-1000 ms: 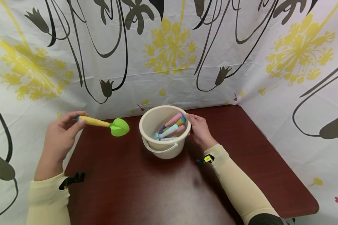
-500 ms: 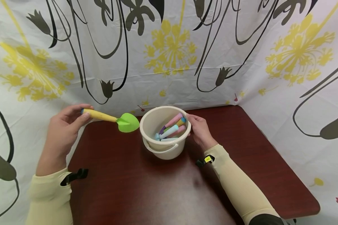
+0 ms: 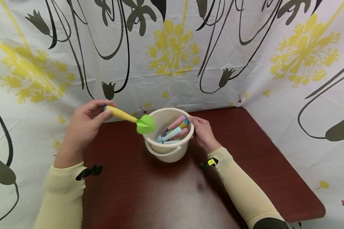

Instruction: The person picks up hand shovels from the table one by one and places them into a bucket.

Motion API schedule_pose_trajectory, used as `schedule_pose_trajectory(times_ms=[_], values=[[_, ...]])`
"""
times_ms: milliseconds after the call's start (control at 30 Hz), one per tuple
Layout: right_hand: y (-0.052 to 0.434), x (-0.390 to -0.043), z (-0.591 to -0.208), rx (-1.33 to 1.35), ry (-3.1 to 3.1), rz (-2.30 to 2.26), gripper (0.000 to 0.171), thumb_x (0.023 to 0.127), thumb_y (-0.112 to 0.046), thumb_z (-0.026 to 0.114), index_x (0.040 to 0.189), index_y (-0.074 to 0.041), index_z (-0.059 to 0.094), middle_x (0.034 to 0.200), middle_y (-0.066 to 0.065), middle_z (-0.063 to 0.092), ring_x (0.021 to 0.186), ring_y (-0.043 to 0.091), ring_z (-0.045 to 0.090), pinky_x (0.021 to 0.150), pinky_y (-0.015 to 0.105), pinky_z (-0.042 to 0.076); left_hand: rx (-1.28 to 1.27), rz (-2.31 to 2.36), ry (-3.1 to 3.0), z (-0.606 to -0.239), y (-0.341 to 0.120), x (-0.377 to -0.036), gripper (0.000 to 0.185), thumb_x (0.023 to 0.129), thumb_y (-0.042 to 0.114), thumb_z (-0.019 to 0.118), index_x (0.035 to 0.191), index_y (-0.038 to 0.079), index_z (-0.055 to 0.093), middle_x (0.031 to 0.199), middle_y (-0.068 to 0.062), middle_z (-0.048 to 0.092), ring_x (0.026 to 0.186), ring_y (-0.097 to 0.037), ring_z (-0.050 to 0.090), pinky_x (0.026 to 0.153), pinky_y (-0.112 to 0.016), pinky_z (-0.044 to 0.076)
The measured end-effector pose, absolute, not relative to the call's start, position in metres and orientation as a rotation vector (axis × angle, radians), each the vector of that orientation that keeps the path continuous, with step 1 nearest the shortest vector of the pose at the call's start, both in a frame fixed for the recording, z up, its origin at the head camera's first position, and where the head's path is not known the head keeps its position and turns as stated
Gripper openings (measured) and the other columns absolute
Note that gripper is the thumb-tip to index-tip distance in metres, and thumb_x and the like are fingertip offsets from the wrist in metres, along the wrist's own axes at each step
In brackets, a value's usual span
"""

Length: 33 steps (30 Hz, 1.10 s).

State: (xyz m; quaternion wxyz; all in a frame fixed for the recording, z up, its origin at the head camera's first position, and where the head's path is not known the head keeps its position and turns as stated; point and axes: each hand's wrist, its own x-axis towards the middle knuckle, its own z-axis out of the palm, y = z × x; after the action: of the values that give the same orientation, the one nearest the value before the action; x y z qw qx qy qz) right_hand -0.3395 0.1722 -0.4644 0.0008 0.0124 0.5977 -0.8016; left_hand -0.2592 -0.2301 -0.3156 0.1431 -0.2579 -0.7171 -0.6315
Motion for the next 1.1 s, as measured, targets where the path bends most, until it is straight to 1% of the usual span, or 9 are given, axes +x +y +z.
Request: schedule_pose_trajectory(times_ms=[33,200,300,367,467,567,767,933,1100], values=[[0.172,-0.340,-0.464,0.039,1.879,-2.516,0.044,0.112,-0.034,0.069,0.134,0.003,0.074,0.083,0.005,0.073,0.054,0.010,0.058,0.046,0.022,0.046,-0.745,-1.816,-2.085,-0.315,-0.227,-0.260,0.026,0.107,-0.003,0.070,0.131,-0.010,0.072,0.126,-0.015,0.076,0.111,-0.015,0.074,0.097,-0.026,0.061],[0.172,-0.341,-0.465,0.070,1.887,-2.514,0.041,0.111,-0.032,0.070,0.135,0.001,0.074,0.088,0.006,0.075,0.057,0.011,0.060,0.047,0.023,0.047,-0.757,-1.715,-2.206,-0.314,-0.209,-0.264,0.025,0.109,0.001,0.068,0.132,-0.008,0.072,0.126,-0.007,0.077,0.109,-0.013,0.075,0.093,-0.023,0.061],[0.172,-0.342,-0.466,0.082,1.886,-2.516,0.041,0.111,-0.031,0.070,0.137,0.000,0.074,0.091,0.006,0.076,0.058,0.010,0.060,0.047,0.023,0.048,-0.783,-1.685,-2.248,-0.316,-0.198,-0.265,0.024,0.109,0.000,0.068,0.131,-0.010,0.071,0.125,-0.010,0.076,0.106,-0.013,0.075,0.091,-0.023,0.061],[0.172,-0.342,-0.466,0.082,1.887,-2.516,0.041,0.111,-0.032,0.070,0.137,0.000,0.074,0.092,0.006,0.076,0.058,0.010,0.060,0.048,0.023,0.048,-0.793,-1.655,-2.271,-0.318,-0.191,-0.266,0.023,0.108,0.000,0.069,0.129,-0.009,0.072,0.124,-0.015,0.075,0.105,-0.014,0.075,0.091,-0.023,0.061],[0.172,-0.341,-0.466,0.072,1.894,-2.514,0.041,0.112,-0.032,0.069,0.137,0.000,0.074,0.093,0.006,0.076,0.058,0.011,0.060,0.048,0.023,0.048,-0.786,-1.583,-2.324,-0.322,-0.182,-0.267,0.021,0.108,0.004,0.071,0.127,-0.002,0.076,0.123,-0.019,0.075,0.102,-0.015,0.074,0.087,-0.021,0.059],[0.172,-0.341,-0.465,0.062,1.896,-2.511,0.041,0.112,-0.031,0.069,0.137,0.000,0.074,0.091,0.006,0.075,0.058,0.011,0.060,0.048,0.023,0.048,-0.778,-1.534,-2.374,-0.324,-0.174,-0.269,0.020,0.108,0.009,0.073,0.126,0.005,0.079,0.123,-0.014,0.077,0.102,-0.018,0.073,0.085,-0.022,0.057],[0.172,-0.340,-0.465,0.054,1.876,-2.521,0.041,0.111,-0.031,0.070,0.134,0.003,0.074,0.086,0.006,0.074,0.055,0.011,0.058,0.046,0.023,0.047,-0.783,-1.503,-2.432,-0.325,-0.162,-0.273,0.022,0.108,0.014,0.075,0.129,0.009,0.079,0.124,-0.008,0.077,0.103,-0.026,0.075,0.086,-0.025,0.057],[0.172,-0.340,-0.465,0.044,1.886,-2.516,0.041,0.111,-0.033,0.070,0.132,0.002,0.075,0.089,0.005,0.075,0.056,0.011,0.061,0.046,0.022,0.047,-0.778,-1.491,-2.457,-0.326,-0.154,-0.276,0.022,0.107,0.018,0.076,0.129,0.013,0.079,0.124,-0.004,0.077,0.104,-0.023,0.074,0.088,-0.028,0.056],[0.173,-0.340,-0.465,0.045,1.882,-2.520,0.041,0.111,-0.033,0.071,0.131,0.003,0.075,0.087,0.005,0.074,0.055,0.010,0.059,0.046,0.022,0.046,-0.787,-1.490,-2.453,-0.326,-0.149,-0.279,0.023,0.107,0.021,0.077,0.129,0.016,0.079,0.128,-0.006,0.078,0.105,-0.021,0.075,0.092,-0.031,0.055]])
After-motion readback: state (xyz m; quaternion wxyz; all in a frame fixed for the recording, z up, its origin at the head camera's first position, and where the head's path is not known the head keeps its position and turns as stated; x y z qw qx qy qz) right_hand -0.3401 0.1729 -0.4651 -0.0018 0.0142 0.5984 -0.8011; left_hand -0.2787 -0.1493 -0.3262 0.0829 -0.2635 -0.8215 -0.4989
